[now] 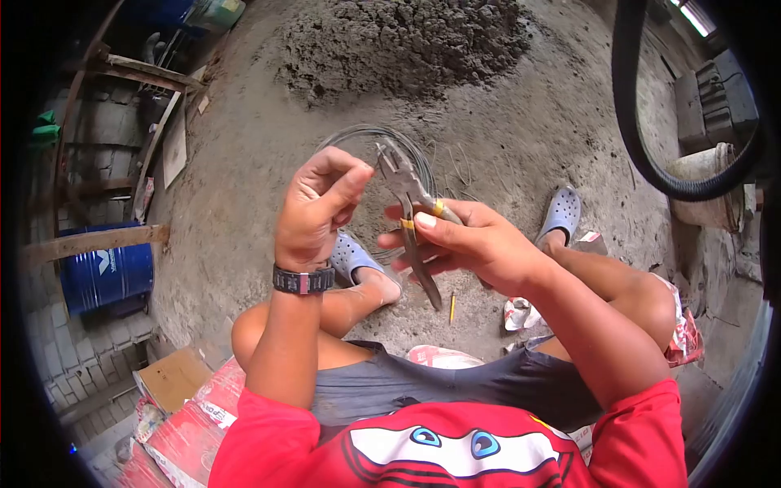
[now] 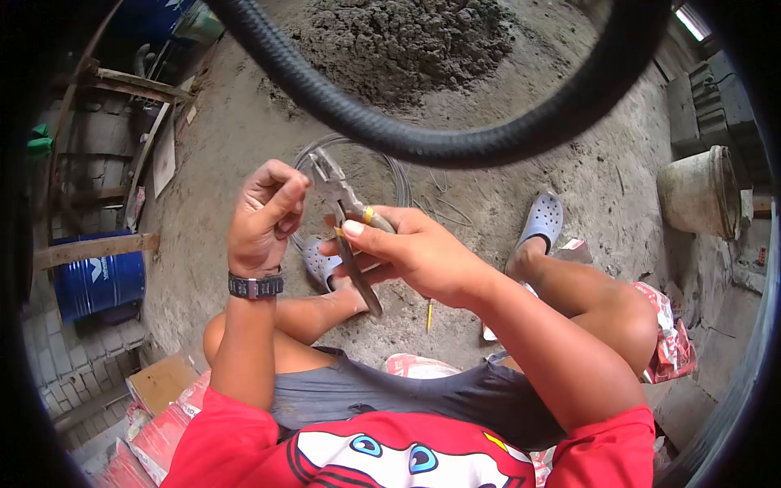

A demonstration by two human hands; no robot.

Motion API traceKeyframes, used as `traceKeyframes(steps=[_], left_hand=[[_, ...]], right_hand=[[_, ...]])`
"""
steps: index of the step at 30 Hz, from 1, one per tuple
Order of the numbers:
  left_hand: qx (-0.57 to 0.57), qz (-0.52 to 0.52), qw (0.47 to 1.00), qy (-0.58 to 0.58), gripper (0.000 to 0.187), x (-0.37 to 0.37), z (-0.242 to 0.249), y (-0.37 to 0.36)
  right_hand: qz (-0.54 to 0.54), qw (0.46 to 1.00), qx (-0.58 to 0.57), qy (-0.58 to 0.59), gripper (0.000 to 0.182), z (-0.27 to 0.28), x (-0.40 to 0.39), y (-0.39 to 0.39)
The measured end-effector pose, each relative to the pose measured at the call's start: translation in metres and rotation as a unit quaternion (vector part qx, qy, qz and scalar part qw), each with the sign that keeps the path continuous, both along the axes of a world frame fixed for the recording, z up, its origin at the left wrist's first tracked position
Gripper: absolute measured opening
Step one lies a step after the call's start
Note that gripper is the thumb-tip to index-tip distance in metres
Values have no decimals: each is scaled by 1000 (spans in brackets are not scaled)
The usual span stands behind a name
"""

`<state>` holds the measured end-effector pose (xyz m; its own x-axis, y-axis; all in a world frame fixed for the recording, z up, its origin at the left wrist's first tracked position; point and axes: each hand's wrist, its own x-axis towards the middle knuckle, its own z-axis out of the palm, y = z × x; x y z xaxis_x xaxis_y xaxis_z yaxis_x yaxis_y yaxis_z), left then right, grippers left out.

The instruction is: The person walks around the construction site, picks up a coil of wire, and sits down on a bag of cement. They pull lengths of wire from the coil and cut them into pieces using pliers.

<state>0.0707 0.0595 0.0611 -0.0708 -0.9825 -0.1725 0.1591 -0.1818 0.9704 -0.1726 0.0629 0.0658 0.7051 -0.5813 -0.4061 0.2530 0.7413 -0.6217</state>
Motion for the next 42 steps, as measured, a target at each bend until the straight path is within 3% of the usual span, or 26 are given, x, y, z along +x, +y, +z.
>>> traceKeyframes(steps=[2,4,8,10,12,14,16,21,31,34,40,42], left_hand=[[1,0,999,-48,15,-4,3,2],[9,-7,987,-158,17,-7,7,3],[-31,3,974,-223,19,14,13,1],[-29,5,974,-226,18,19,21,2],[-62,10,969,-237,17,16,24,1],[-63,3,963,-261,15,9,23,4],[-63,-5,956,-285,13,-1,22,6],[-100,-10,934,-341,8,-11,14,8],[-126,-24,922,-365,7,-11,20,7],[-130,-23,921,-366,7,-10,18,7],[-116,-16,941,-317,7,-4,10,4],[-120,-31,935,-331,7,-3,12,4]], right_hand=[[-4,997,-62,37,45,-10,-5,-2],[43,964,-180,190,45,-16,-15,-10],[-101,981,-55,158,48,-5,-28,-24],[-97,980,-65,160,49,-8,-33,-29],[-92,956,-120,253,49,-9,-31,-28],[-52,950,-140,273,47,-26,-31,-26],[-3,907,-267,327,45,-32,-24,-18],[18,893,-308,328,35,-24,-14,-7],[56,883,-317,342,41,-23,-10,-6],[-6,886,-344,310,41,-31,-6,-2],[41,921,-269,279,38,-32,-8,-6],[35,952,-183,241,36,-27,-4,-4]])
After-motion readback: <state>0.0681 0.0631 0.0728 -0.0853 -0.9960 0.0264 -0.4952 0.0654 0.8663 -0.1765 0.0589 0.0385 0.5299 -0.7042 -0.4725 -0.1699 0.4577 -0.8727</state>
